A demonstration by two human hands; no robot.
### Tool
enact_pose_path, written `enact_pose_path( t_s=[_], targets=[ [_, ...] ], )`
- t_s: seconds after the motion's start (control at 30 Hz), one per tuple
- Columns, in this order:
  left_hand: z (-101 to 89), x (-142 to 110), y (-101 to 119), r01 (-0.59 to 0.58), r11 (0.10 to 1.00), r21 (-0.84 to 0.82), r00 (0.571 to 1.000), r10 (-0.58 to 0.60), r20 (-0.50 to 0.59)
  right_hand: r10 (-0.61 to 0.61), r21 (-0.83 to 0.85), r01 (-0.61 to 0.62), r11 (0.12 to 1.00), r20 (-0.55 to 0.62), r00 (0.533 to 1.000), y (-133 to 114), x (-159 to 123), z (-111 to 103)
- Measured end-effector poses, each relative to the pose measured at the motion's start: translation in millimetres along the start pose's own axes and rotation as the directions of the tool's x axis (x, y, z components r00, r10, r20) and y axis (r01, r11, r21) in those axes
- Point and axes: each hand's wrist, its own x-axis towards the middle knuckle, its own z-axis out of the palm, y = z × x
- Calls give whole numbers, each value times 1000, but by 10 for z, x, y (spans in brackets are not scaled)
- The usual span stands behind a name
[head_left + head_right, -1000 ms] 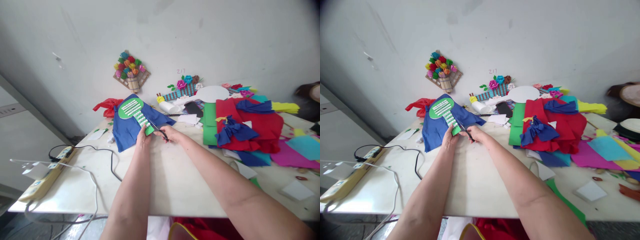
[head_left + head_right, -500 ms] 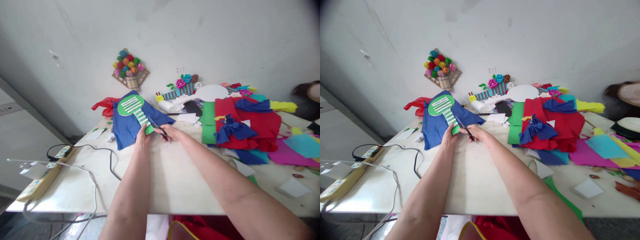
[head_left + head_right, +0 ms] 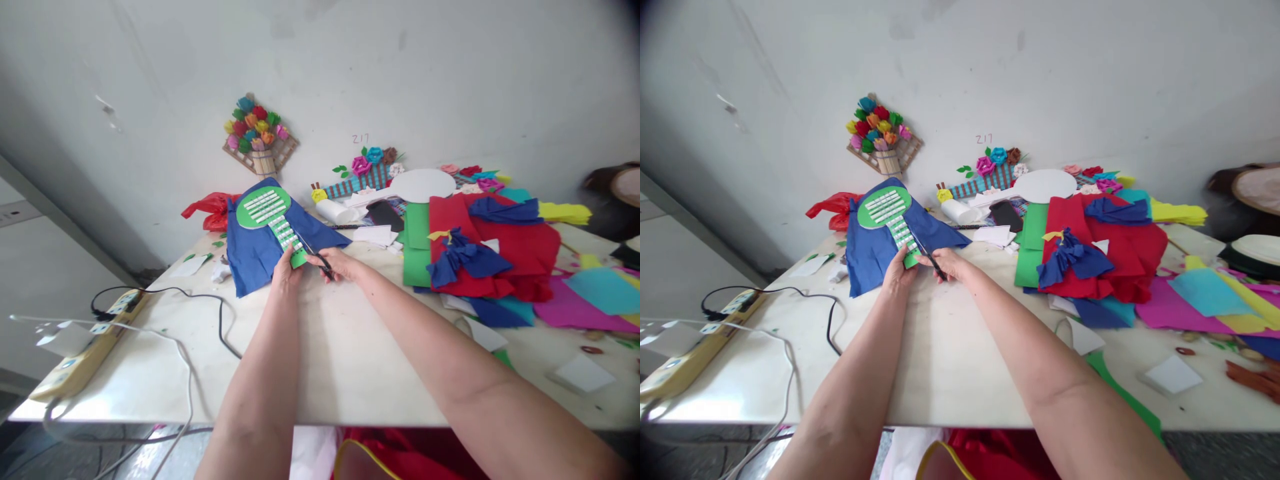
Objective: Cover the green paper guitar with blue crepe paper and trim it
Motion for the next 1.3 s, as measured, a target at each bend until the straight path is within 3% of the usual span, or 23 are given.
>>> enact_pose_path(
  t_s=[0.87,1.3],
  targets=[
    [-30,50,4,-4,1000,-4,1000,4,-9,35,44,-31,999,-99,994,-31,-38,85],
    [-12,5,7,15,1000,-18,1000,-15,13,-4,106,9,994,-43,999,6,-12,37]
  ],
)
